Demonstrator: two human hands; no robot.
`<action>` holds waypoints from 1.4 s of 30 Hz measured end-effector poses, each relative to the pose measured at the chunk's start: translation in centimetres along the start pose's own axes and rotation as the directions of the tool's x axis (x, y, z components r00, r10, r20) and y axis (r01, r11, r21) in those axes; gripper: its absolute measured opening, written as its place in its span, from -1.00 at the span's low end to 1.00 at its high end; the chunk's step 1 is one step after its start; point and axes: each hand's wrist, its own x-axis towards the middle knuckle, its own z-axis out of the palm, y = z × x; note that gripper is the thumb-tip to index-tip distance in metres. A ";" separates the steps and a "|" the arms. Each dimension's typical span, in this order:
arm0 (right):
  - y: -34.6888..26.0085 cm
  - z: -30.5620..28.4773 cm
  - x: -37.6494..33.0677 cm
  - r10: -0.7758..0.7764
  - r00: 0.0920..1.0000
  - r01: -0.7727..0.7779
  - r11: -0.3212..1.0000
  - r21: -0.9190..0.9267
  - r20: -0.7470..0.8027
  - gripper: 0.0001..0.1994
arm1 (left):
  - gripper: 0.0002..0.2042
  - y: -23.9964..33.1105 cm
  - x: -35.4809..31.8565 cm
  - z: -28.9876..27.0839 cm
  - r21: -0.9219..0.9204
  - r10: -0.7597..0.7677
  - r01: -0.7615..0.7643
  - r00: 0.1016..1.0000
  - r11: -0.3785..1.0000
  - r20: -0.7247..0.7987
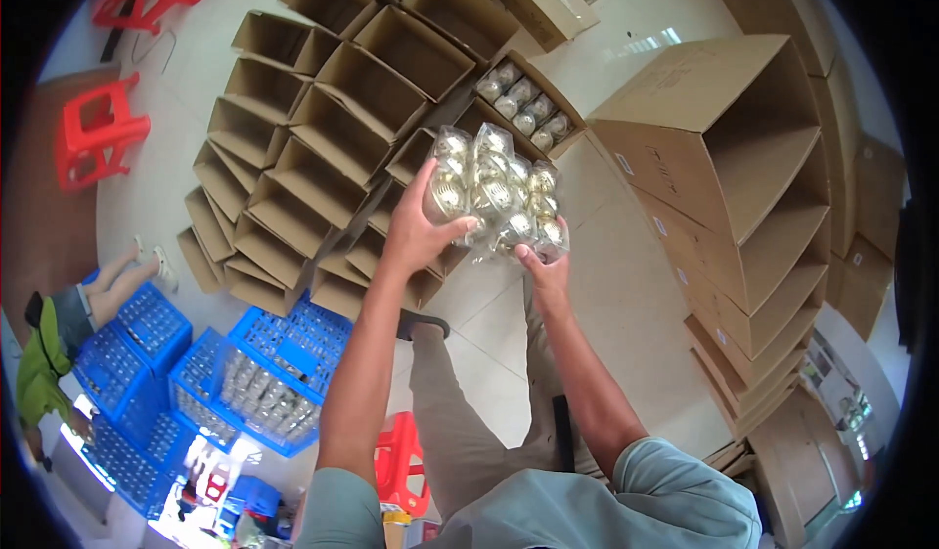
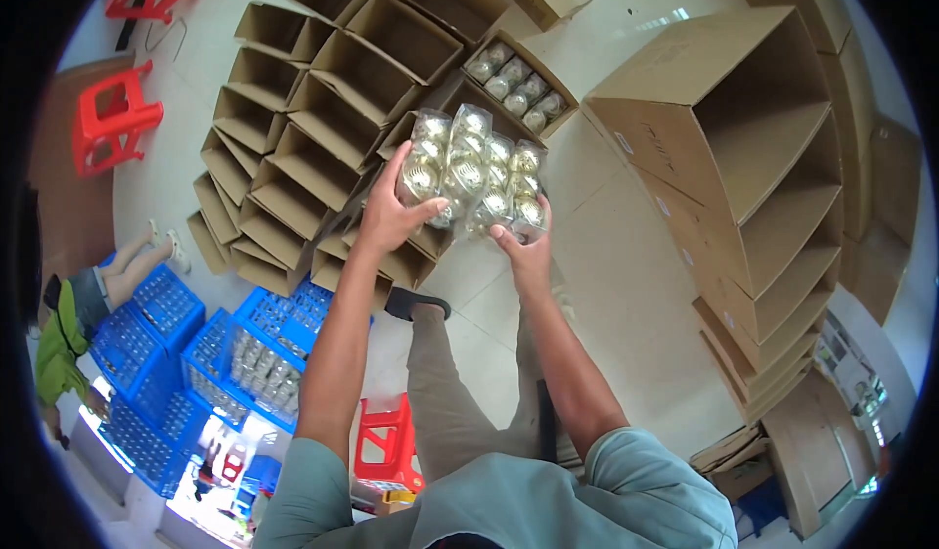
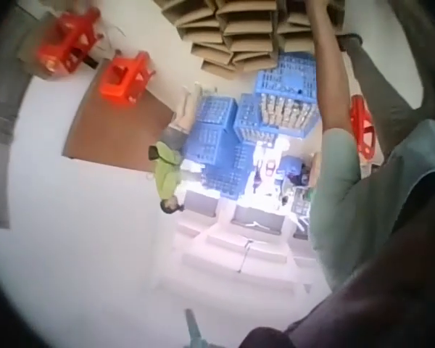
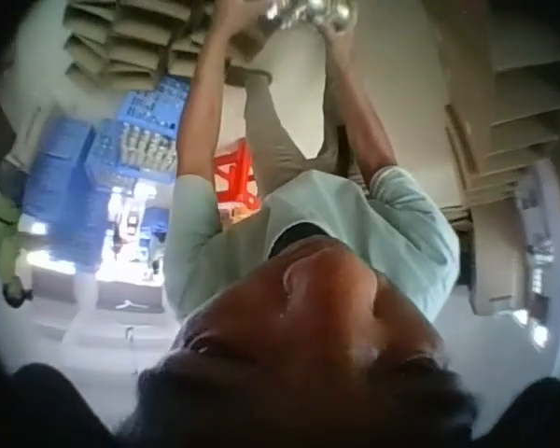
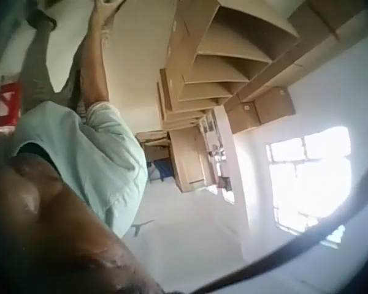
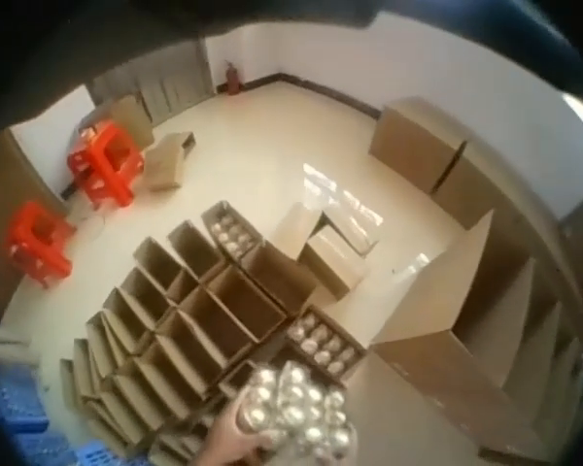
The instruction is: The recorder is picking up sets of glass jars from a blue crate and placing them into cardboard boxes on the floor.
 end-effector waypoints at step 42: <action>2.2 -3.2 8.1 0.423 0.906 -0.422 0.903 -0.075 -0.003 -0.37 | -0.07 2.5 13.2 4.7 0.730 -0.480 0.271 0.873 0.628 0.089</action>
